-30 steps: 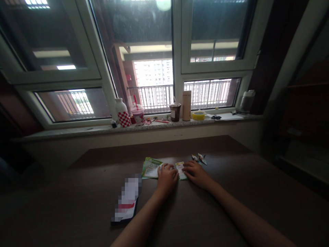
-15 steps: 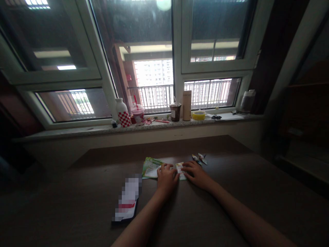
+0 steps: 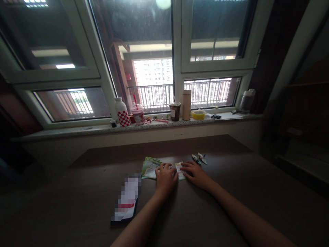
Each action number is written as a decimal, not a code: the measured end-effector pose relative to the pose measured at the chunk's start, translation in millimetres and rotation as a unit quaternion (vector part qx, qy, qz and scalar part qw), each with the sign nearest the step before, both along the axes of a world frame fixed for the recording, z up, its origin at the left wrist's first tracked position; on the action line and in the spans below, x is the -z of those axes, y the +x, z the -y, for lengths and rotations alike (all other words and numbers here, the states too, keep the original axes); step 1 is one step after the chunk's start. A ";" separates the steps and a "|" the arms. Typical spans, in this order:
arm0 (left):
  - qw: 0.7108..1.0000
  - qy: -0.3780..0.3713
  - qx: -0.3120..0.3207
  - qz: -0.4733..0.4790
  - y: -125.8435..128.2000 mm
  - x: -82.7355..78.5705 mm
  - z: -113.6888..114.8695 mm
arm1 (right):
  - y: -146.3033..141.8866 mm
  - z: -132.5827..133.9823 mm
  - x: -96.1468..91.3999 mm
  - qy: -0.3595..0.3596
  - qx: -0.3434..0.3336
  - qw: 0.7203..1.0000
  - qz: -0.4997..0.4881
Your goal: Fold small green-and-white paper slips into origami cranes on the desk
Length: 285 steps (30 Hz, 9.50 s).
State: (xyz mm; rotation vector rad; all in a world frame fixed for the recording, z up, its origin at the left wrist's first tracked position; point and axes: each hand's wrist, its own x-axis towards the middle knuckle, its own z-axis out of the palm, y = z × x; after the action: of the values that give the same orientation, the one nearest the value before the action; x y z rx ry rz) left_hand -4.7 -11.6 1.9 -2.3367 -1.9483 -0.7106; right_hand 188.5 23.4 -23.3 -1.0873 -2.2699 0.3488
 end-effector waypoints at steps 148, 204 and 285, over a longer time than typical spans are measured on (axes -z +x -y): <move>0.998 -0.013 -0.066 -0.016 1.5 7.5 -2.0 | -1.0 1.3 -1.1 -0.040 -0.010 0.999 -0.019; 0.997 0.008 -0.075 -0.036 2.9 -4.4 3.5 | -1.7 4.0 -5.4 -0.040 -0.008 0.999 0.006; 0.996 -0.017 -0.082 -0.005 2.8 -2.1 1.6 | -1.4 3.3 -4.7 -0.039 -0.013 0.999 0.034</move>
State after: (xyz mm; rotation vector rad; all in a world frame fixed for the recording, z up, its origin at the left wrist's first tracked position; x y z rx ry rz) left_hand -1.9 -13.2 4.0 -2.1612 -2.1324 -0.6561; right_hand 187.2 20.1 -18.6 -1.1256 -2.3499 0.4206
